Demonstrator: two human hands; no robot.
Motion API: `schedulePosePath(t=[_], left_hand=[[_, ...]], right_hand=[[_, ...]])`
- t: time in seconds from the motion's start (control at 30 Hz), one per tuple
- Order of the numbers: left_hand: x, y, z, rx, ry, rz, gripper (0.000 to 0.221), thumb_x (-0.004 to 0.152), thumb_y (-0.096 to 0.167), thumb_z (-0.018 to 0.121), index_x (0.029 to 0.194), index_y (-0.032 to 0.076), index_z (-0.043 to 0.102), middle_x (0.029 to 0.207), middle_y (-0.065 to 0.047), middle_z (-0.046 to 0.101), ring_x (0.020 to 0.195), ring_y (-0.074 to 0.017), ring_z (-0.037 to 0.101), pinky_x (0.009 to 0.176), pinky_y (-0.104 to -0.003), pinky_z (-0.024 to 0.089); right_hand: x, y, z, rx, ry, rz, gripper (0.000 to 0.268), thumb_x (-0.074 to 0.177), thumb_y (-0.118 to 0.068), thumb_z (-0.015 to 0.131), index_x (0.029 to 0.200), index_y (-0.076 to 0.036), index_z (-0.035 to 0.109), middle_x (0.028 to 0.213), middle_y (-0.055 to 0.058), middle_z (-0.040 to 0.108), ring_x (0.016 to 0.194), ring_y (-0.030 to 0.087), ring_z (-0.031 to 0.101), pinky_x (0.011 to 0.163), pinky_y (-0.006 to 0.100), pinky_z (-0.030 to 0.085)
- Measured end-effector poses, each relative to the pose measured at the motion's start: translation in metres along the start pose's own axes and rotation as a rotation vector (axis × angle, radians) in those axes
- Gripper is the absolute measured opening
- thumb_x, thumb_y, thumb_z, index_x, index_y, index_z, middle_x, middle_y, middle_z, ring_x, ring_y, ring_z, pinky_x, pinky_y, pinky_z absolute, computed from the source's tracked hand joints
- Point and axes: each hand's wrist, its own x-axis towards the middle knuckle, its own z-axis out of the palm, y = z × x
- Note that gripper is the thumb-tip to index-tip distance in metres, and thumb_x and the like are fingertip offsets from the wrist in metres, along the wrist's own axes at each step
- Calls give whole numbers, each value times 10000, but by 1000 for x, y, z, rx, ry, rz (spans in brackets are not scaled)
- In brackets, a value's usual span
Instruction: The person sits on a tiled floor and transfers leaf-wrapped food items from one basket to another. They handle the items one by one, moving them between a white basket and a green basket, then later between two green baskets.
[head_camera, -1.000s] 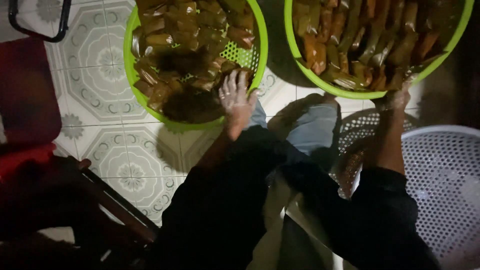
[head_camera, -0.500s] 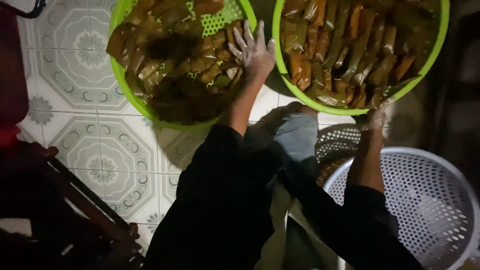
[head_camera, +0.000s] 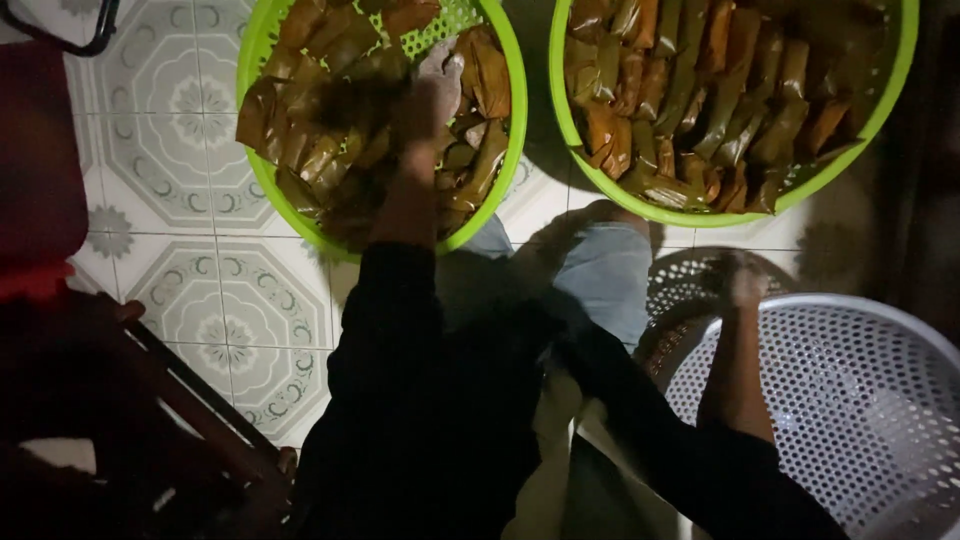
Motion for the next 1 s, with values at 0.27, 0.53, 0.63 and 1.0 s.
schedulePosePath(t=[0.27, 0.53, 0.63, 1.0], left_hand=[[24, -87, -25, 400, -220, 154, 546, 1100, 411, 341, 1523, 91, 470, 1567, -133, 492, 1418, -368, 496, 1172, -401, 353], [15, -24, -42, 634, -466, -252, 856, 847, 453, 595, 1627, 322, 267, 1703, -170, 161, 1557, -405, 166, 1231, -443, 235], [4, -2, -47, 618, -444, -167, 792, 819, 460, 616, 1558, 269, 408, 1609, -195, 330, 1492, -422, 229, 1212, -461, 256], [7, -51, -35, 611, -424, -31, 602, 927, 359, 697, 1429, 108, 478, 1384, -250, 583, 1209, -485, 597, 1020, -516, 485]], right_hand=[[32, -365, -233, 440, -434, -13, 632, 1028, -486, 514, 1460, -28, 562, 1427, 234, 604, 1261, 397, 598, 1014, 503, 470], [206, -578, -204, 249, 133, -794, 660, 962, -172, 763, 1558, -109, 487, 1455, 244, 502, 1285, 466, 515, 938, 583, 513], [253, -600, -156, 4, 38, -802, 746, 845, -361, 721, 1528, -127, 533, 1638, 230, 336, 1459, 517, 210, 1007, 810, 234], [204, -609, -210, 151, -102, -774, 450, 882, -103, 709, 1324, -121, 624, 1223, 260, 665, 1239, 468, 612, 1140, 798, -30]])
